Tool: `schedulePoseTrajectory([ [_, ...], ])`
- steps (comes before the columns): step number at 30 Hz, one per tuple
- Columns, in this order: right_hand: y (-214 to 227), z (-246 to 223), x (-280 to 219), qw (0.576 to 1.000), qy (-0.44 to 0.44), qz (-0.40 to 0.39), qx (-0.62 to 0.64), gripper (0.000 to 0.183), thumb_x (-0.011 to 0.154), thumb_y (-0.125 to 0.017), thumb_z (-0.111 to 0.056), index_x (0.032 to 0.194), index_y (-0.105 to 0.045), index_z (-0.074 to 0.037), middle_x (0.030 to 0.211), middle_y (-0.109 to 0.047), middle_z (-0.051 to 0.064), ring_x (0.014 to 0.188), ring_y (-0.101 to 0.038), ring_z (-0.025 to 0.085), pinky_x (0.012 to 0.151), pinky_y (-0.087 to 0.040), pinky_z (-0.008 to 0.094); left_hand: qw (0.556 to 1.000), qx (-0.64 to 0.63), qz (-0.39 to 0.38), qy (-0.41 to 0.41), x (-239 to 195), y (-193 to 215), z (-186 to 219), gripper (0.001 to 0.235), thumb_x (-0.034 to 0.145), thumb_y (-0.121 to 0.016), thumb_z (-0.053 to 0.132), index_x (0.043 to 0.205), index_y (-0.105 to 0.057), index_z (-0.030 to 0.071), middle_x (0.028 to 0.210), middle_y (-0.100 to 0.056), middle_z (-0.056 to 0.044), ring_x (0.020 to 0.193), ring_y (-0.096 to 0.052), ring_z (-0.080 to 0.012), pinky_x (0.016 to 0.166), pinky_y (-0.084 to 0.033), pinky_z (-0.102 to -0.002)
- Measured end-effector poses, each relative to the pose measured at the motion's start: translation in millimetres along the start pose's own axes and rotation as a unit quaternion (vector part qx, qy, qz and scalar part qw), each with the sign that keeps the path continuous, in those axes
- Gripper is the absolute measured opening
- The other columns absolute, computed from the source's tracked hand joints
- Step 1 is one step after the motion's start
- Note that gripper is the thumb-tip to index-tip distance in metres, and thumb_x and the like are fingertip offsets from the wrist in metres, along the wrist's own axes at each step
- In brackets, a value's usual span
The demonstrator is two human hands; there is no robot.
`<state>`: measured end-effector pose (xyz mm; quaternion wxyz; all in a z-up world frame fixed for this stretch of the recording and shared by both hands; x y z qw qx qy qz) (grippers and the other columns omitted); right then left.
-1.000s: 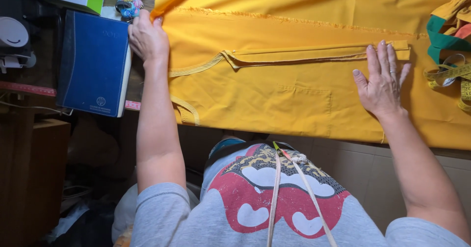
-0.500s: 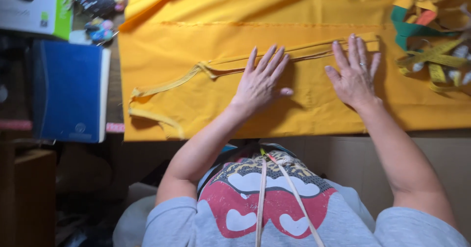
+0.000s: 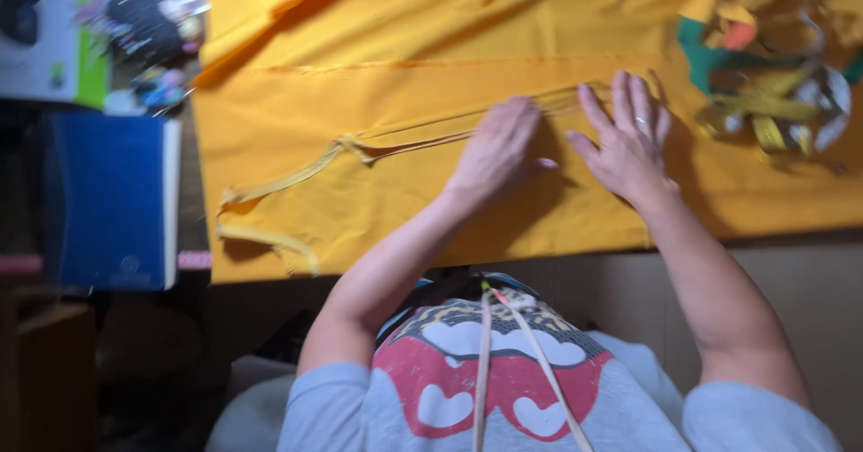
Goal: Measuring and cutting yellow fabric using a tape measure and scissors
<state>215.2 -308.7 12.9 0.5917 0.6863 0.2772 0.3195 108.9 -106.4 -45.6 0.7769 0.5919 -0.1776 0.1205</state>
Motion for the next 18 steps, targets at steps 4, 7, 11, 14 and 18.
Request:
schedulePoseTrajectory([
  [4,3.1,4.3,1.2,0.998,0.032,0.001,-0.053,0.069,0.102,-0.050,-0.057,0.161,-0.050,-0.020,0.164,-0.042,0.025,0.152,-0.033,0.041,0.099,-0.036,0.067,0.998,-0.054,0.029,-0.017,13.8,10.0,11.4,0.088,0.088,-0.061,0.063,0.147,-0.047,0.001,0.150,-0.050,-0.022,0.144,-0.048,-0.0365,0.125,-0.035,-0.050],
  [7,-9.4,32.2,-0.4,0.990,0.074,0.060,-0.100,0.059,0.107,-0.057,-0.044,0.154,-0.065,-0.009,0.159,-0.060,0.020,0.148,-0.050,0.034,0.101,-0.042,0.055,0.996,-0.075,-0.041,0.011,12.1,5.6,9.1,0.102,0.088,-0.041,0.083,0.153,-0.044,0.005,0.161,-0.045,-0.016,0.154,-0.039,-0.0305,0.132,-0.023,-0.049],
  [11,-10.5,49.9,-3.6,0.980,0.115,0.087,-0.136,0.049,0.114,-0.065,-0.031,0.150,-0.075,0.001,0.159,-0.069,0.021,0.150,-0.060,0.032,0.101,-0.047,0.051,0.998,0.011,-0.055,-0.008,14.7,-13.7,11.6,0.097,0.093,-0.039,0.085,0.155,-0.039,0.010,0.163,-0.042,-0.010,0.155,-0.036,-0.0231,0.131,-0.022,-0.045],
  [14,-10.2,69.6,8.4,0.964,0.159,0.097,-0.190,0.043,0.112,-0.071,-0.037,0.140,-0.083,-0.007,0.152,-0.079,0.014,0.139,-0.074,0.028,0.113,-0.057,0.039,0.994,-0.005,-0.109,0.007,16.9,-6.0,14.3,0.101,0.092,-0.039,0.086,0.157,-0.035,0.009,0.166,-0.037,-0.008,0.157,-0.028,-0.0214,0.131,-0.015,-0.044],
  [18,0.3,23.6,75.1,0.986,0.152,0.054,0.028,0.037,0.108,-0.078,-0.008,0.133,-0.077,0.020,0.157,-0.055,0.047,0.136,-0.059,0.056,0.122,-0.044,0.048,0.998,0.002,-0.059,0.009,15.4,-19.2,13.8,0.099,0.092,-0.037,0.084,0.156,-0.036,0.008,0.164,-0.042,-0.007,0.156,-0.032,-0.0214,0.133,-0.016,-0.045],
])
Point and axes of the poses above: each hand's wrist, its own x-axis towards the middle knuckle, its own y-axis out of the back of the hand, z = x × y, the point moved 1 cm from there along x, towards the middle knuckle
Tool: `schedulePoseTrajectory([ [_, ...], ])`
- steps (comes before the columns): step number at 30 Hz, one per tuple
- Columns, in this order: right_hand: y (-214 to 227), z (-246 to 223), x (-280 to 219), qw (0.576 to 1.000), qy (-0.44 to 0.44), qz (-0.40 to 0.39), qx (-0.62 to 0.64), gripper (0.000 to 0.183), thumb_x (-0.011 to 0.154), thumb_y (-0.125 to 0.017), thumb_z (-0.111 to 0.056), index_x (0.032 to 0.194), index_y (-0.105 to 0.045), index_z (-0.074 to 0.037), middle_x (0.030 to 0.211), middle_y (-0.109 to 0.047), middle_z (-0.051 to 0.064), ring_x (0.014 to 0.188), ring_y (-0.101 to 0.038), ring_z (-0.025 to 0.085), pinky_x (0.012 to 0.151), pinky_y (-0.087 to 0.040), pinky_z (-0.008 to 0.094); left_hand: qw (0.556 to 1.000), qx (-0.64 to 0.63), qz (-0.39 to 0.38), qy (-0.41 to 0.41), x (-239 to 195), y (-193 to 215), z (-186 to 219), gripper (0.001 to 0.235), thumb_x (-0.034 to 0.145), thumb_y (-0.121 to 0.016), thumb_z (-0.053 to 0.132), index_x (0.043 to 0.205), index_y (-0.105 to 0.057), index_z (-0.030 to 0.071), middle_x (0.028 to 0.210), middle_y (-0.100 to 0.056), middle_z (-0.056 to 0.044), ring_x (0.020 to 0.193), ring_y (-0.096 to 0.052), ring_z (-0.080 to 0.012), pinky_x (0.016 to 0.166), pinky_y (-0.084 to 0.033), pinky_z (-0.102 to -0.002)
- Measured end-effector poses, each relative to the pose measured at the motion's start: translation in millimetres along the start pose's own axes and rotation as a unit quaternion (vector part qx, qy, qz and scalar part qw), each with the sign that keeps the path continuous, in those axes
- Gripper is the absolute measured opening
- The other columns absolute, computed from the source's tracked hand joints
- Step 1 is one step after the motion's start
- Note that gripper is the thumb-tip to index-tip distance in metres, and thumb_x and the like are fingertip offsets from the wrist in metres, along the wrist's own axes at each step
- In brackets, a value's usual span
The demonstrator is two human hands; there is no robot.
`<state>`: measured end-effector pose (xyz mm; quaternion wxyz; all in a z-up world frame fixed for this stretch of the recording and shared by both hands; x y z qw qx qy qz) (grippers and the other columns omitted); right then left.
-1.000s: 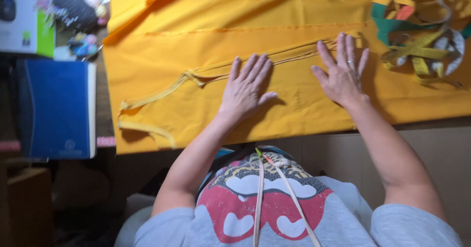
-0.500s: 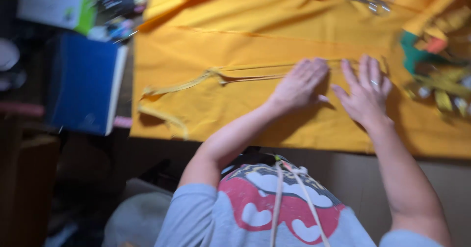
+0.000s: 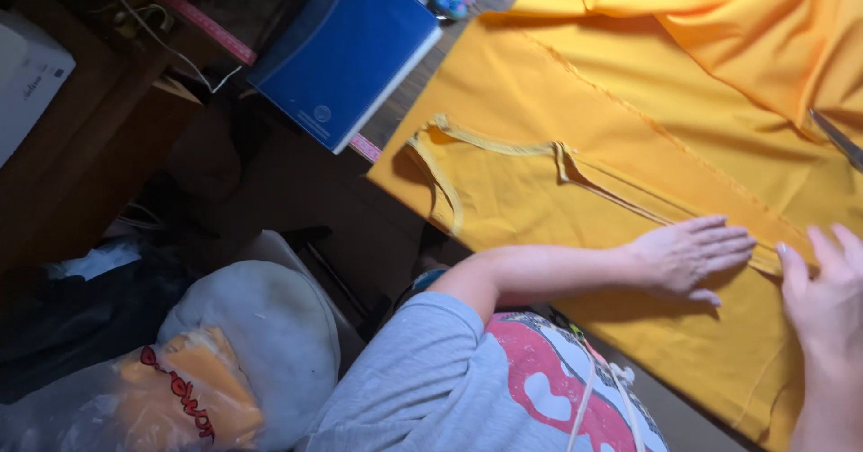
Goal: Measuring and cutting yellow fabric using a tape measure and scissors
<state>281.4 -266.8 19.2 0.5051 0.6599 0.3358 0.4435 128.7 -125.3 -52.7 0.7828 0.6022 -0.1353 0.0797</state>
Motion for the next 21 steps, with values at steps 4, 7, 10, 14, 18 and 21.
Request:
schedulePoseTrajectory([
  [4,11.9,-129.3,141.4,0.973,0.179,0.100,0.111,0.018,0.108,-0.093,0.003,0.121,-0.083,0.010,0.115,-0.077,0.024,0.105,-0.070,0.039,0.104,-0.052,0.046,0.999,-0.048,0.011,-0.002,9.3,-30.1,3.2,0.096,0.086,-0.035,0.081,0.149,-0.045,0.009,0.157,-0.049,-0.009,0.152,-0.038,-0.0257,0.132,-0.016,-0.046],
  [7,-8.2,-233.1,240.5,0.932,0.253,0.128,0.225,0.010,0.105,-0.091,0.002,0.107,-0.081,0.004,0.103,-0.075,0.020,0.095,-0.068,0.036,0.095,-0.050,0.046,0.961,-0.166,0.222,-0.019,7.3,-47.5,8.7,0.063,0.086,-0.047,0.061,0.114,-0.064,0.007,0.120,-0.064,-0.019,0.121,-0.055,-0.0403,0.116,-0.034,-0.058],
  [10,-41.5,-305.0,324.0,0.918,0.279,0.123,0.252,0.014,0.097,-0.091,-0.002,0.104,-0.078,-0.002,0.101,-0.068,0.016,0.094,-0.061,0.035,0.087,-0.046,0.045,0.899,-0.219,0.377,-0.036,-0.8,-31.0,-21.4,0.042,0.090,-0.051,0.043,0.088,-0.070,0.006,0.093,-0.067,-0.025,0.097,-0.061,-0.0509,0.099,-0.049,-0.069],
  [14,-95.1,-355.0,405.0,0.937,0.207,0.082,0.270,0.025,0.080,-0.097,-0.010,0.101,-0.083,-0.007,0.107,-0.067,0.009,0.097,-0.063,0.028,0.087,-0.051,0.039,0.905,-0.204,0.375,-0.004,-3.5,-3.6,-47.3,0.040,0.088,-0.052,0.042,0.091,-0.070,0.005,0.095,-0.068,-0.025,0.100,-0.061,-0.0502,0.101,-0.048,-0.067],
  [18,-112.3,-374.8,417.5,0.942,0.218,0.071,0.244,0.026,0.078,-0.096,-0.013,0.100,-0.083,-0.010,0.105,-0.064,0.009,0.092,-0.063,0.030,0.081,-0.051,0.040,0.910,-0.191,0.367,0.026,-17.0,18.6,-74.7,0.040,0.086,-0.054,0.040,0.093,-0.070,0.005,0.098,-0.068,-0.025,0.102,-0.061,-0.0495,0.102,-0.047,-0.065],
  [21,-106.7,-384.3,413.9,0.952,0.226,0.074,0.193,0.018,0.079,-0.092,-0.021,0.092,-0.081,-0.017,0.104,-0.064,0.007,0.093,-0.062,0.029,0.077,-0.046,0.043,0.914,-0.188,0.356,0.048,-25.7,25.7,-83.1,0.039,0.084,-0.055,0.039,0.095,-0.070,0.004,0.100,-0.068,-0.025,0.104,-0.061,-0.0490,0.104,-0.047,-0.064],
])
Point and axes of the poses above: each hand's wrist, its own x-axis towards the middle knuckle, its own y-axis out of the back of the hand, z = x × y, the point moved 1 cm from there along x, towards the middle knuckle
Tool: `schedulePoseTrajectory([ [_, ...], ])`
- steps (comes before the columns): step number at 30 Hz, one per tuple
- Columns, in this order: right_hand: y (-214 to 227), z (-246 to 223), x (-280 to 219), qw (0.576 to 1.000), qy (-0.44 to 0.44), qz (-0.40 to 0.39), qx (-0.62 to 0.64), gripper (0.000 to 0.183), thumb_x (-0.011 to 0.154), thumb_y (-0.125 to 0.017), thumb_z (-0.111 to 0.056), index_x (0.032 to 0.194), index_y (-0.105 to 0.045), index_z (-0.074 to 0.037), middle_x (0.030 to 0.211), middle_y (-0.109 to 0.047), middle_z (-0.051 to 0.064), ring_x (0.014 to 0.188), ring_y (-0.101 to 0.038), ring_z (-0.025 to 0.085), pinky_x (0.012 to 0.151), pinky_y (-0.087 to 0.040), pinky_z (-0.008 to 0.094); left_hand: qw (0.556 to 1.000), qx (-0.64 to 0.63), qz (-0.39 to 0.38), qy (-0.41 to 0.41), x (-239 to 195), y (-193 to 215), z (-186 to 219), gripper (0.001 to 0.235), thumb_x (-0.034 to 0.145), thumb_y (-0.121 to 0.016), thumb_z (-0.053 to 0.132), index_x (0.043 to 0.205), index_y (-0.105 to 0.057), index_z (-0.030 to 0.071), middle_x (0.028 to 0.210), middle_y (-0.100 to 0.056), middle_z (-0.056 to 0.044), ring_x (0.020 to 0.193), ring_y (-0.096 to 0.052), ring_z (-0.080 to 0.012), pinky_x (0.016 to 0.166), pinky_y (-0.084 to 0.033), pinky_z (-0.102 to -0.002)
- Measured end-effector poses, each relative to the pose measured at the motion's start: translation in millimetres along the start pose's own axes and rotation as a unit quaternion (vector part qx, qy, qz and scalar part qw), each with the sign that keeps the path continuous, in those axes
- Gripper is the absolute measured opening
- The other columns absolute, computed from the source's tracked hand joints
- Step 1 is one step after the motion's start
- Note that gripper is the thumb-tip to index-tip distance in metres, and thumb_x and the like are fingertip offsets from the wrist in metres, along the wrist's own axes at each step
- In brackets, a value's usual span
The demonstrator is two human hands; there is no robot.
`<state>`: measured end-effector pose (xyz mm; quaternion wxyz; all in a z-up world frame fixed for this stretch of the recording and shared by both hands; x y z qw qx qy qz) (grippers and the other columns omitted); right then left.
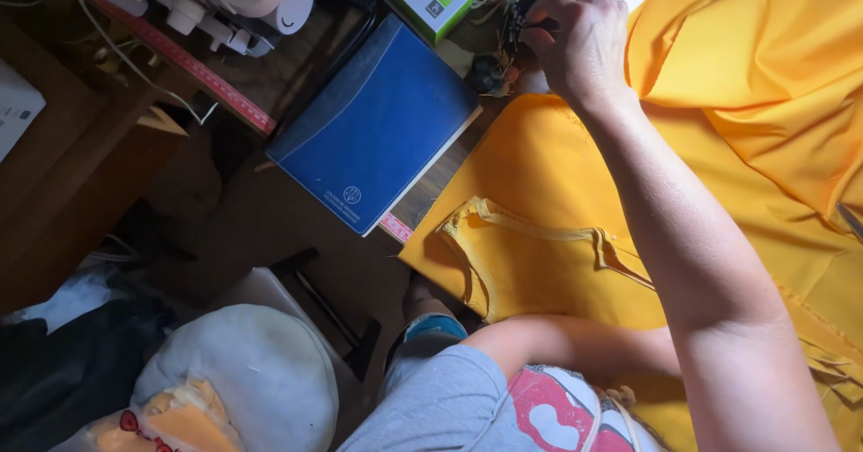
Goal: Measuring and cutting yellow fabric using a tape measure and scissors
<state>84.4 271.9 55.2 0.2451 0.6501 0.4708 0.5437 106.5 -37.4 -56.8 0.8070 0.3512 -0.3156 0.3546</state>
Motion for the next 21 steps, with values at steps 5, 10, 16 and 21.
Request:
schedulePoseTrajectory([
  [5,4.6,-15.1,4.2,0.992,-0.033,-0.028,-0.120,0.015,0.075,-0.075,-0.023,0.089,-0.078,-0.022,0.106,-0.060,0.009,0.094,-0.058,0.034,0.070,-0.039,0.050,0.999,0.014,-0.019,0.023,-4.9,21.7,-2.3,0.040,0.082,-0.057,0.037,0.099,-0.071,0.004,0.104,-0.069,-0.025,0.108,-0.061,-0.0481,0.106,-0.045,-0.062],
  [10,-1.4,-23.2,-2.3,0.978,-0.021,-0.007,-0.208,0.011,0.074,-0.072,-0.021,0.085,-0.072,-0.018,0.104,-0.056,0.012,0.092,-0.055,0.034,0.074,-0.037,0.048,0.998,0.026,-0.040,0.035,1.0,29.1,-5.4,0.041,0.079,-0.059,0.035,0.102,-0.071,0.003,0.107,-0.069,-0.025,0.111,-0.061,-0.0472,0.108,-0.044,-0.061],
  [16,12.5,-30.7,-8.3,0.984,-0.067,0.026,-0.161,0.031,0.075,-0.081,-0.028,0.091,-0.058,-0.014,0.104,-0.052,0.010,0.090,-0.050,0.035,0.075,-0.034,0.048,0.996,0.032,-0.079,0.028,13.2,24.3,-14.8,0.044,0.076,-0.061,0.033,0.106,-0.072,0.002,0.111,-0.070,-0.026,0.115,-0.061,-0.0462,0.110,-0.043,-0.058],
  [21,98.8,-29.2,-55.7,0.962,-0.151,0.144,0.174,0.015,0.099,-0.065,0.003,0.098,-0.053,-0.005,0.099,-0.056,0.010,0.091,-0.058,0.024,0.080,-0.056,0.039,0.990,0.013,-0.137,0.007,9.0,2.9,5.2,0.047,0.073,-0.063,0.031,0.110,-0.072,0.001,0.115,-0.071,-0.026,0.118,-0.061,-0.0453,0.112,-0.042,-0.056],
])
Point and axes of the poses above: each hand's wrist, its own x-axis towards the middle knuckle, its own y-axis out of the back of the hand, z = x × y, the point moved 1 cm from there along x, towards the middle knuckle
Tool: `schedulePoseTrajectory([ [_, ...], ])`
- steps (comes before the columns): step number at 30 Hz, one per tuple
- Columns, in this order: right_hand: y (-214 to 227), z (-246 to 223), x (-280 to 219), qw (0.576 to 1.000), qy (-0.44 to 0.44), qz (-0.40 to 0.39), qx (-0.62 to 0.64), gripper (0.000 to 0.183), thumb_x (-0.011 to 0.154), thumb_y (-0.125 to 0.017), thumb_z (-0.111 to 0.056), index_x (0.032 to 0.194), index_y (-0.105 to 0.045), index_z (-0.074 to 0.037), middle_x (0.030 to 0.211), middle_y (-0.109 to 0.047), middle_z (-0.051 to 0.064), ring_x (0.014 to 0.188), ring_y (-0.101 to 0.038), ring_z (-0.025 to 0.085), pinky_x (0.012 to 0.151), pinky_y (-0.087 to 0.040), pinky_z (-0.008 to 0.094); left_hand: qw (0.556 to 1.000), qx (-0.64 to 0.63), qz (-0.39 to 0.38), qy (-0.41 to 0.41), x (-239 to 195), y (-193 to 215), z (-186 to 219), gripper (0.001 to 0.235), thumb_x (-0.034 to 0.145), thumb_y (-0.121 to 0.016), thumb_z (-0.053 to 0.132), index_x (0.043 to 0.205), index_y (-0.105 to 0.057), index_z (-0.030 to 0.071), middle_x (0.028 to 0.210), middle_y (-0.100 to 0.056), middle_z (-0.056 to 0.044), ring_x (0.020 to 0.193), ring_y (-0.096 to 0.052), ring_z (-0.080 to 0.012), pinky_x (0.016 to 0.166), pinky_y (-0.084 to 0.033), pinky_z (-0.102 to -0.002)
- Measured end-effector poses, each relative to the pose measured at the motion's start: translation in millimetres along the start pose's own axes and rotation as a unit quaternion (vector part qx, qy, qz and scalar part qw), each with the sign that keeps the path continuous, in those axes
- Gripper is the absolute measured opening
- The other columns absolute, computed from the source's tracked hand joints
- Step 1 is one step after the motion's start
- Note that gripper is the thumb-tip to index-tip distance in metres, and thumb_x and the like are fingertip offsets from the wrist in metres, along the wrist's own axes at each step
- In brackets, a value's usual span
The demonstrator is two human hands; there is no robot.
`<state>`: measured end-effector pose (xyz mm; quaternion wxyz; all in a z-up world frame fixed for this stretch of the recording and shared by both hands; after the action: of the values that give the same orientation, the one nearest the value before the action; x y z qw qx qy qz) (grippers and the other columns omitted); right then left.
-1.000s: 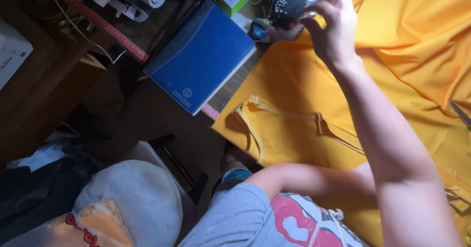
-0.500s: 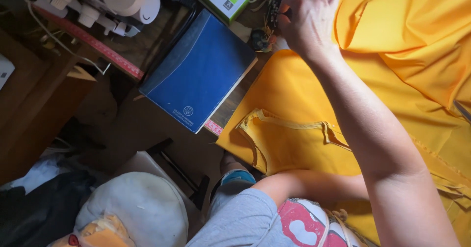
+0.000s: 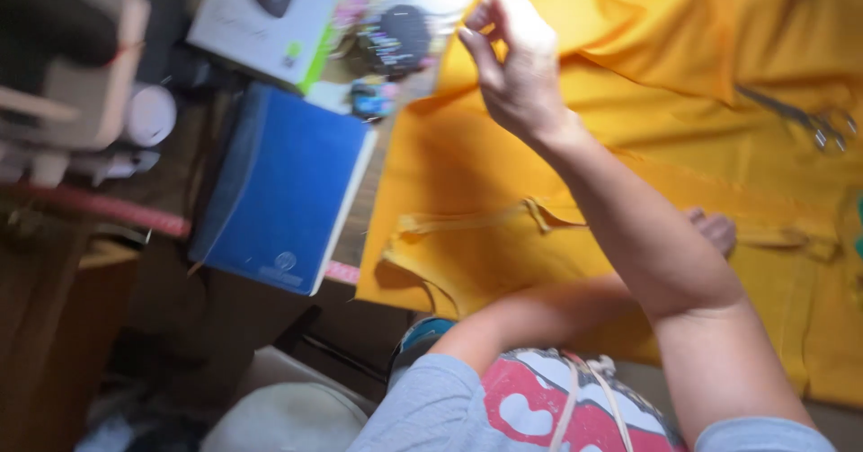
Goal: Measuring and cutting yellow fabric using a tape measure and scissors
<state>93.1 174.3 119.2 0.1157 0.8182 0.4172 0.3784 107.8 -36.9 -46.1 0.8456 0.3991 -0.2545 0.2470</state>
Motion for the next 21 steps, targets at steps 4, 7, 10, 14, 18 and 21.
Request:
schedulePoseTrajectory([
  [4,139.3,30.1,-86.7,0.993,-0.072,0.084,-0.030,0.017,0.104,-0.065,0.009,0.097,-0.055,-0.003,0.088,-0.057,0.009,0.078,-0.060,0.020,0.074,-0.051,0.032,0.996,-0.035,-0.067,-0.039,-6.3,-38.7,42.3,0.050,0.071,-0.065,0.029,0.112,-0.072,0.001,0.117,-0.071,-0.026,0.121,-0.061,-0.0446,0.114,-0.041,-0.055],
  [7,253.7,92.9,-193.7,0.961,-0.169,0.216,0.007,0.018,0.105,-0.066,0.007,0.104,-0.053,-0.005,0.087,-0.064,0.015,0.077,-0.069,0.024,0.076,-0.061,0.034,0.987,-0.031,-0.154,-0.045,6.7,-31.4,70.6,0.070,0.076,-0.070,0.046,0.129,-0.061,0.000,0.135,-0.062,-0.023,0.134,-0.054,-0.0393,0.121,-0.035,-0.053],
  [10,334.4,131.1,-299.2,0.890,-0.280,0.342,0.109,0.018,0.109,-0.062,-0.001,0.105,-0.048,-0.010,0.084,-0.062,0.013,0.076,-0.069,0.026,0.078,-0.065,0.038,0.970,0.035,-0.238,-0.026,10.0,-27.1,79.7,0.092,0.085,-0.069,0.062,0.150,-0.045,0.003,0.157,-0.049,-0.016,0.150,-0.042,-0.0315,0.129,-0.024,-0.050],
  [14,367.4,201.9,-387.3,0.871,-0.283,0.380,0.128,0.019,0.110,-0.063,-0.012,0.113,-0.045,-0.014,0.090,-0.066,0.015,0.083,-0.073,0.026,0.082,-0.063,0.035,0.959,0.181,-0.208,-0.058,39.9,-37.3,96.9,0.095,0.083,-0.074,0.061,0.154,-0.041,0.008,0.114,-0.059,-0.008,0.106,-0.056,-0.0290,0.096,-0.044,-0.043],
  [18,361.7,201.1,-395.6,0.903,-0.260,0.340,0.048,0.014,0.110,-0.058,-0.007,0.112,-0.044,-0.008,0.090,-0.069,0.011,0.089,-0.078,0.026,0.077,-0.061,0.030,0.964,0.184,-0.194,0.007,48.7,-97.5,106.0,0.077,0.083,-0.075,0.059,0.143,-0.053,0.015,0.109,-0.055,-0.007,0.105,-0.053,-0.0271,0.094,-0.044,-0.044],
  [21,365.6,200.7,-394.6,0.877,-0.238,0.400,0.115,0.010,0.109,-0.055,-0.005,0.108,-0.045,-0.006,0.089,-0.067,0.015,0.086,-0.076,0.028,0.077,-0.063,0.034,0.966,0.182,-0.184,0.010,52.0,-117.1,114.7,0.070,0.080,-0.079,0.052,0.135,-0.060,0.014,0.126,-0.054,-0.007,0.110,-0.054,-0.0252,0.096,-0.047,-0.040],
])
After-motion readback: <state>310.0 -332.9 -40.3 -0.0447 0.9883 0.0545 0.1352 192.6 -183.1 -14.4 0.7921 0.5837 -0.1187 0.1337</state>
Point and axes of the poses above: each hand's wrist, its own x-axis towards the middle knuckle, its own y-axis out of the back of the hand, z = x × y, the point moved 1 cm from there along x, towards the middle knuckle
